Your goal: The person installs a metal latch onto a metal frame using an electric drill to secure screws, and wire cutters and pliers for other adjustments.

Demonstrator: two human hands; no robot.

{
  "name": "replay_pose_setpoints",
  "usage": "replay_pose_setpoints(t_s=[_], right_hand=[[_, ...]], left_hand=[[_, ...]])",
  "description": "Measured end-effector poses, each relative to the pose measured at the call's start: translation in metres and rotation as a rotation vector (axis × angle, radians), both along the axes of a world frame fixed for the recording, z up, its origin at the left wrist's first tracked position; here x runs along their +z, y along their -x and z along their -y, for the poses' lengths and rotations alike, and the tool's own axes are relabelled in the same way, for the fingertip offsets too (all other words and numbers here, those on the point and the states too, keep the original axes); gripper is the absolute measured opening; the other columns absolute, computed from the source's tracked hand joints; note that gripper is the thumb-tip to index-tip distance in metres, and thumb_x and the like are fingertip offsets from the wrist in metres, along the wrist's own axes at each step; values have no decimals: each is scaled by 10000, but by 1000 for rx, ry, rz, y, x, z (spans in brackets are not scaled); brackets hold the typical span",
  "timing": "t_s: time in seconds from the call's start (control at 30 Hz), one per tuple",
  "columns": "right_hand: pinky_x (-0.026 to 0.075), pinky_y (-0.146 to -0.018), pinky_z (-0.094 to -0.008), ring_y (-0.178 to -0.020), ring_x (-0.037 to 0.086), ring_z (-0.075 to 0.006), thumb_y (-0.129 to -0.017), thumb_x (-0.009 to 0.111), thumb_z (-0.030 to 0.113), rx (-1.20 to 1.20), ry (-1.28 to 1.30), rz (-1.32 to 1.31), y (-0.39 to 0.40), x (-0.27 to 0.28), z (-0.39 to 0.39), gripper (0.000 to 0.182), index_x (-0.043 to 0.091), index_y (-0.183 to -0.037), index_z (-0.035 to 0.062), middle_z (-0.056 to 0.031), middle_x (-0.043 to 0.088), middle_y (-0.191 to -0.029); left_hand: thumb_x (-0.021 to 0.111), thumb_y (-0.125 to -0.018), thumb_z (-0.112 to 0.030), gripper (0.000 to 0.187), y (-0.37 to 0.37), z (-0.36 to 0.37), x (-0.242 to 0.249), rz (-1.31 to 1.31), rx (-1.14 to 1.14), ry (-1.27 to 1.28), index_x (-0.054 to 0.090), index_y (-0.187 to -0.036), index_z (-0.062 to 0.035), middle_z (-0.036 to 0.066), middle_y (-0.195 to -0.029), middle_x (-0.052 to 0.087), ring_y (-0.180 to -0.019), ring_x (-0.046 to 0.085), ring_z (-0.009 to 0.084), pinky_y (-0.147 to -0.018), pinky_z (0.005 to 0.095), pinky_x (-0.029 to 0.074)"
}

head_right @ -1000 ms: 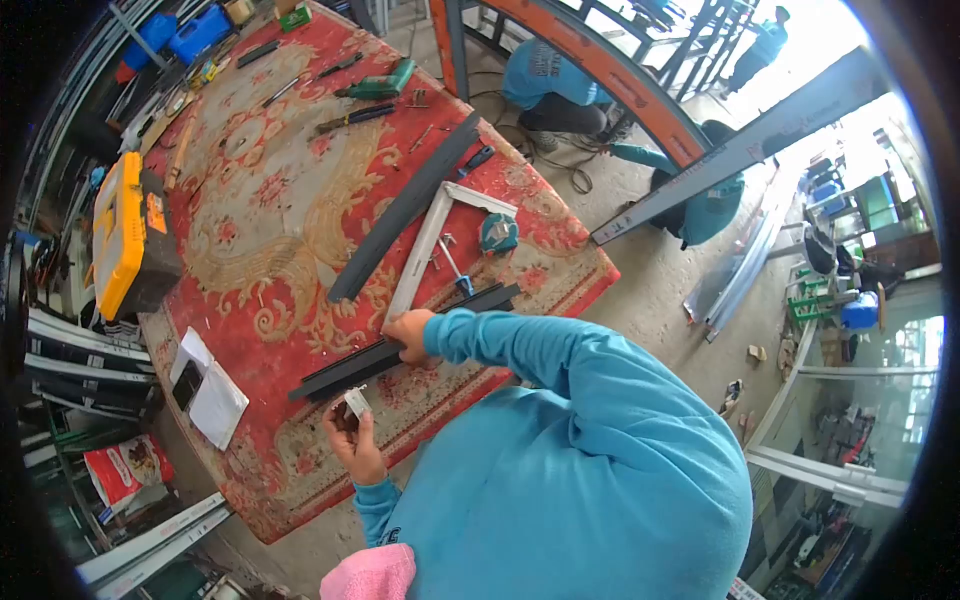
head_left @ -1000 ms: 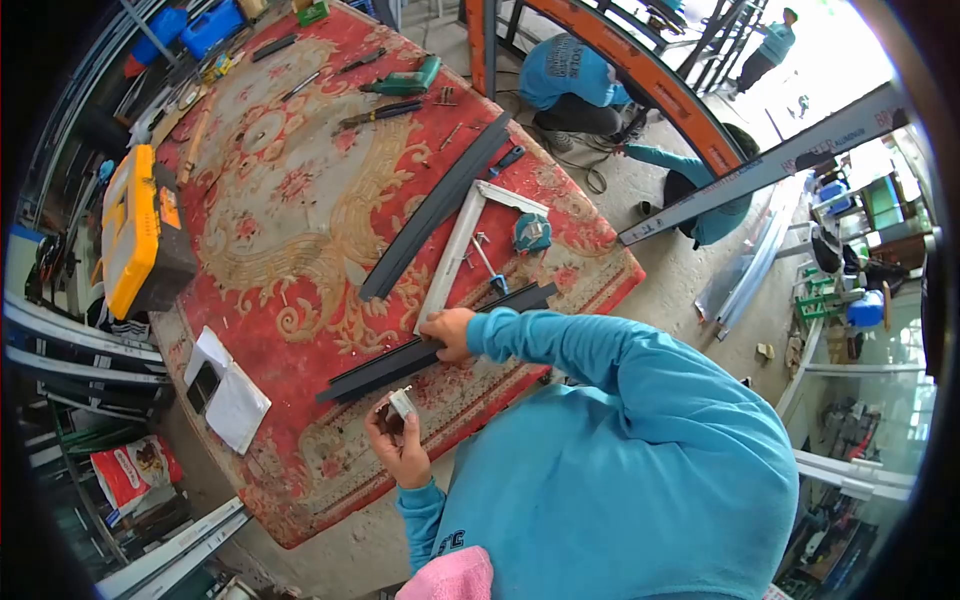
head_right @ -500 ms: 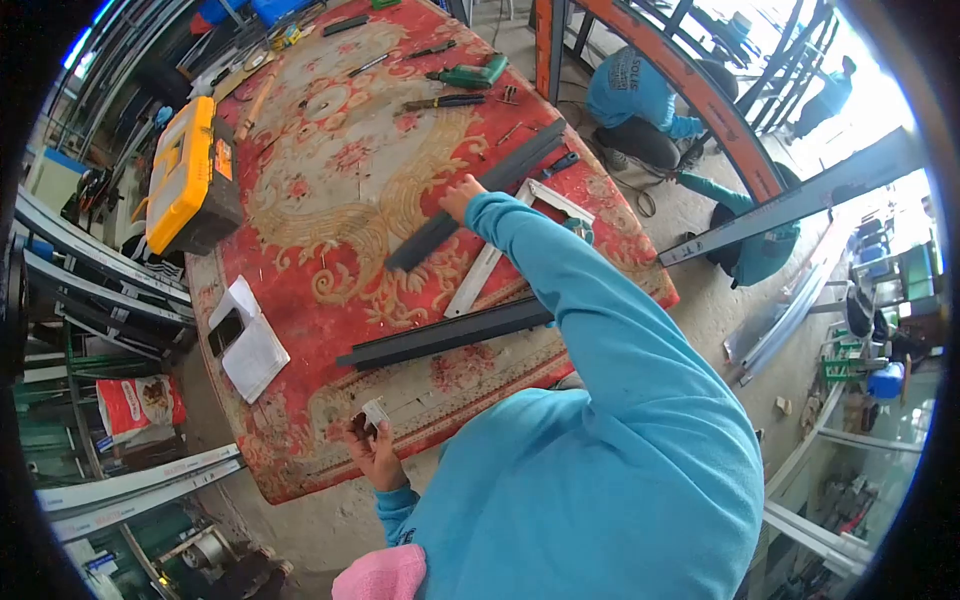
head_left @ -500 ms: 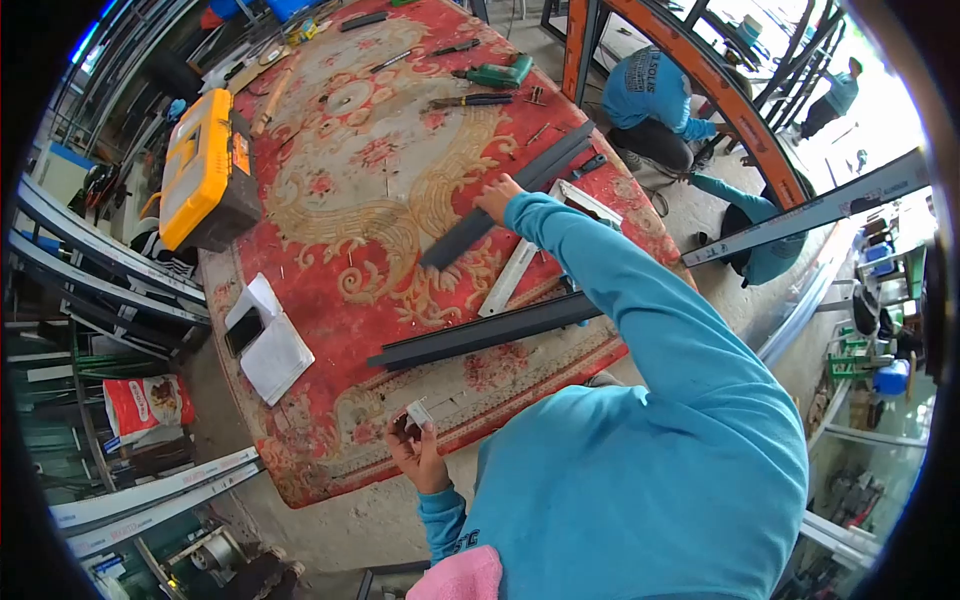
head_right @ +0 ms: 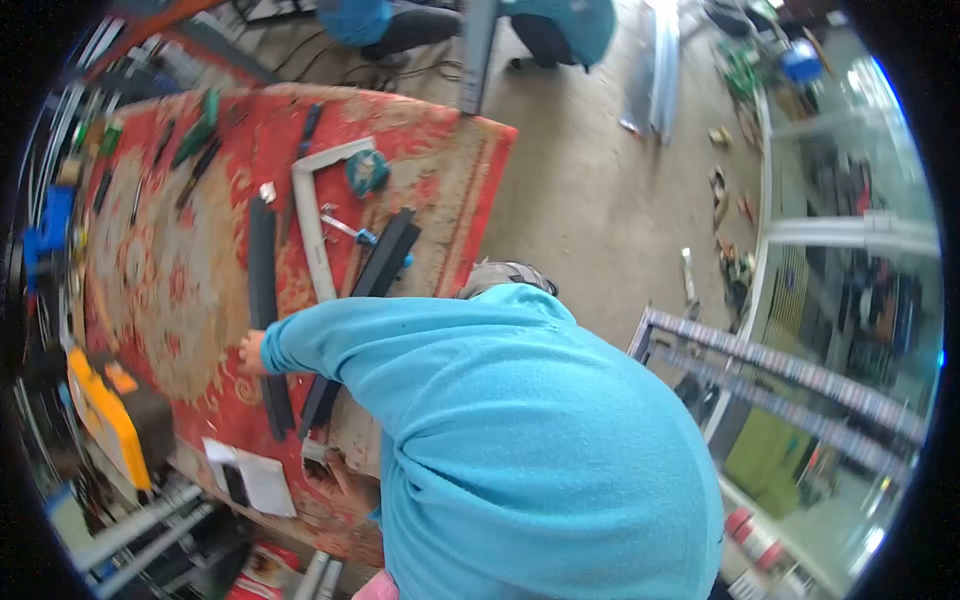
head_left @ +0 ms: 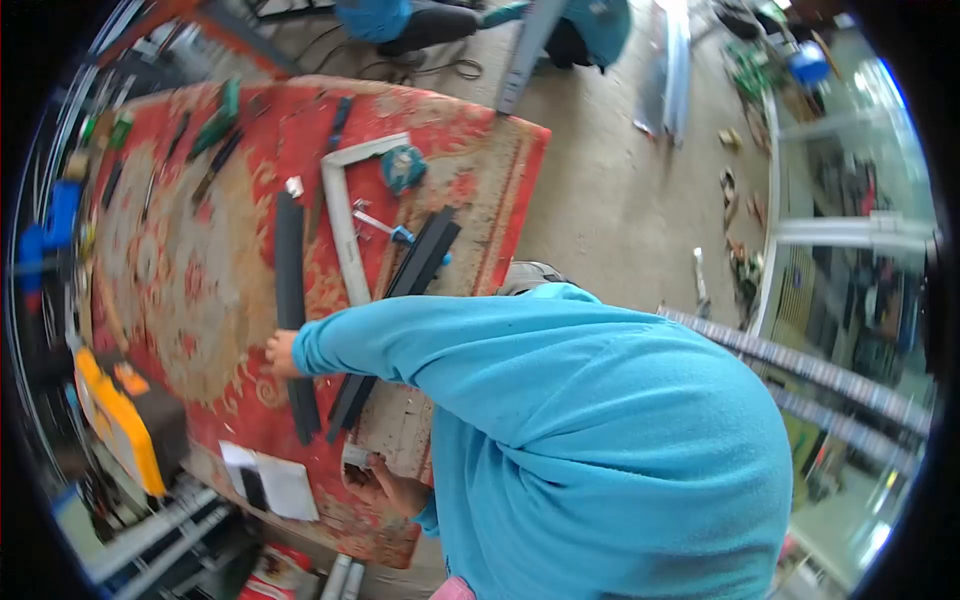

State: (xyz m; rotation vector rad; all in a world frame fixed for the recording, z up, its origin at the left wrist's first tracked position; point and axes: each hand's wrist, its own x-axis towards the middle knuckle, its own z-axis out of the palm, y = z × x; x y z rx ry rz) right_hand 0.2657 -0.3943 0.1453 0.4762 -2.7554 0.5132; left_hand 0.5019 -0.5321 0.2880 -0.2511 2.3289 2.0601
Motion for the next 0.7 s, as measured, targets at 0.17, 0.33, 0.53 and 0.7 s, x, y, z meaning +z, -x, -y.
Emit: replay_pose_setpoints(t_s=[0.17, 0.33, 0.53, 0.7], right_hand=[[461, -812, -457, -1020, 556, -325, -739, 631, 148, 9, 600, 170, -83, 51, -67, 319, 601, -1056, 124, -118, 572, -979], [480, -696, -400, -803, 589, -334, -796, 552, 44, -91, 1045, 60, -226, 66, -171, 187, 569, -982, 50, -131, 566, -850], [490, -684, -381, -779, 628, -281, -777, 547, 40, -509, 1143, 55, -382, 36, -250, 178, 606, -945, 44, -131, 632, -832], [471, -644, -316, -666, 548, -191, -779, 560, 46, -745, 1208, 75, -475, 15, -328, 197, 613, -968, 46, -84, 585, -748]], left_hand=[[615, -881, -63, 422, 20, -29, 1, -72, -486, 124, 436, -1255, 15, 147, -1216, 529, -1073, 513, 216, -888, 322, 424], [589, -898, -69, 359, 37, -100, 8, -94, -714, 45, 448, -1222, -6, 114, -1162, 543, -998, 526, 185, -827, 284, 428], [580, -877, -29, 370, 24, -221, 19, -160, -984, -5, 446, -1221, -6, 126, -1153, 546, -1023, 530, 203, -900, 315, 422], [617, -839, 21, 407, -31, -331, 10, -63, -1175, -157, 451, -1204, -46, 114, -1228, 540, -1004, 533, 159, -878, 276, 441]])
